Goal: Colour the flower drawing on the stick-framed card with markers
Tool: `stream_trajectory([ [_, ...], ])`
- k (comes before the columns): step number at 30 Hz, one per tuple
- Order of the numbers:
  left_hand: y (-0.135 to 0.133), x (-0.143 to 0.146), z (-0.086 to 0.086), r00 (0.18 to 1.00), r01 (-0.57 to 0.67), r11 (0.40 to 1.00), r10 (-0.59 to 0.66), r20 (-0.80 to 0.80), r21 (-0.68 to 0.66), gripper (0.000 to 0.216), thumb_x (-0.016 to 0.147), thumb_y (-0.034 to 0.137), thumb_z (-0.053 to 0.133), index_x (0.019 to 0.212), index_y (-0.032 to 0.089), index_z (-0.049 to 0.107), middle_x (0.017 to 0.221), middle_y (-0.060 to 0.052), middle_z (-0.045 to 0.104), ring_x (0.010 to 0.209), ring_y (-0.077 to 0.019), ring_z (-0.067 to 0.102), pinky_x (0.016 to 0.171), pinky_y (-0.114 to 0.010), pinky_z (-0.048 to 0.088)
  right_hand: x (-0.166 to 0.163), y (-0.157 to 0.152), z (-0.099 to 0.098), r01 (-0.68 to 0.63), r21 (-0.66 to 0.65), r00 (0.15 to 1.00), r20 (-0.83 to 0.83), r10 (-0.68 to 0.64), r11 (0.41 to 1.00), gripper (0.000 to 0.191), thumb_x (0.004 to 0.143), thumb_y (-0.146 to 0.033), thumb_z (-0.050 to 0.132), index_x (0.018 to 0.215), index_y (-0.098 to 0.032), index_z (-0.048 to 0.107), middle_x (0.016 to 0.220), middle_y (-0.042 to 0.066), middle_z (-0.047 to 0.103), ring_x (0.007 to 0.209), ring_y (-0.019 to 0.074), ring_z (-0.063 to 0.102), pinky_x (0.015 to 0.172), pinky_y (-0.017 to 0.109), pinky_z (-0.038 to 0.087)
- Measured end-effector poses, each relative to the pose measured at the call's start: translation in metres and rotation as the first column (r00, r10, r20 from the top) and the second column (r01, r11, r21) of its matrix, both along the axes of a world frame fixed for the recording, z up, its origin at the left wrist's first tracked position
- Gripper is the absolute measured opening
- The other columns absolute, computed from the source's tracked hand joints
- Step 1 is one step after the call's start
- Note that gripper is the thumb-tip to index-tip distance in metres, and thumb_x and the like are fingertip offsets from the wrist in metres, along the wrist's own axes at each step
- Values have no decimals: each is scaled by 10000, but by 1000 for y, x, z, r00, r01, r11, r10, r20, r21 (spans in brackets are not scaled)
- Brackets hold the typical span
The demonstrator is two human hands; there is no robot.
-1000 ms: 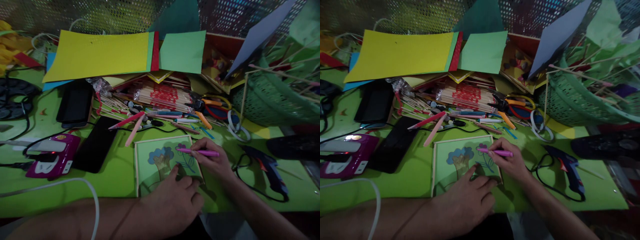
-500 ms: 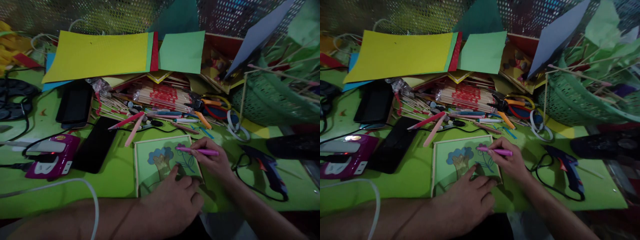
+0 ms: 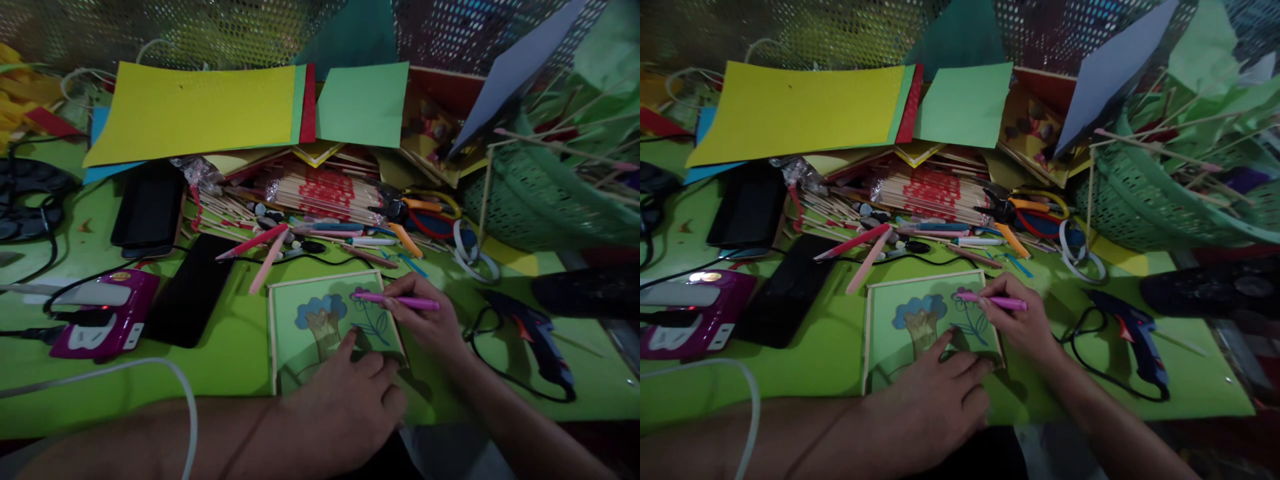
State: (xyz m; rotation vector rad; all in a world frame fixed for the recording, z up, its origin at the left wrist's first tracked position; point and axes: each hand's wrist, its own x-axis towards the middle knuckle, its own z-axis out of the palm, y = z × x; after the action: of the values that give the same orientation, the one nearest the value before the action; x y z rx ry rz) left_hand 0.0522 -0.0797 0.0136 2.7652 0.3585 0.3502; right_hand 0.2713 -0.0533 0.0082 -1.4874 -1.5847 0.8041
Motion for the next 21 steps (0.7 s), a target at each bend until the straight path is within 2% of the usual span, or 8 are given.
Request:
stream_trajectory([
  [21,0,0,0,1000,13,1000,-13,-7,-10,251,1082,278,414,1097,173,641,1321,-99,670,1173,-239,605,1117,-579,370,7,-3,-9,25,-28,999,-38,-26,999,87,886,-281,712,845,-231,654,776,-1,625,664,163,565,601,292,444],
])
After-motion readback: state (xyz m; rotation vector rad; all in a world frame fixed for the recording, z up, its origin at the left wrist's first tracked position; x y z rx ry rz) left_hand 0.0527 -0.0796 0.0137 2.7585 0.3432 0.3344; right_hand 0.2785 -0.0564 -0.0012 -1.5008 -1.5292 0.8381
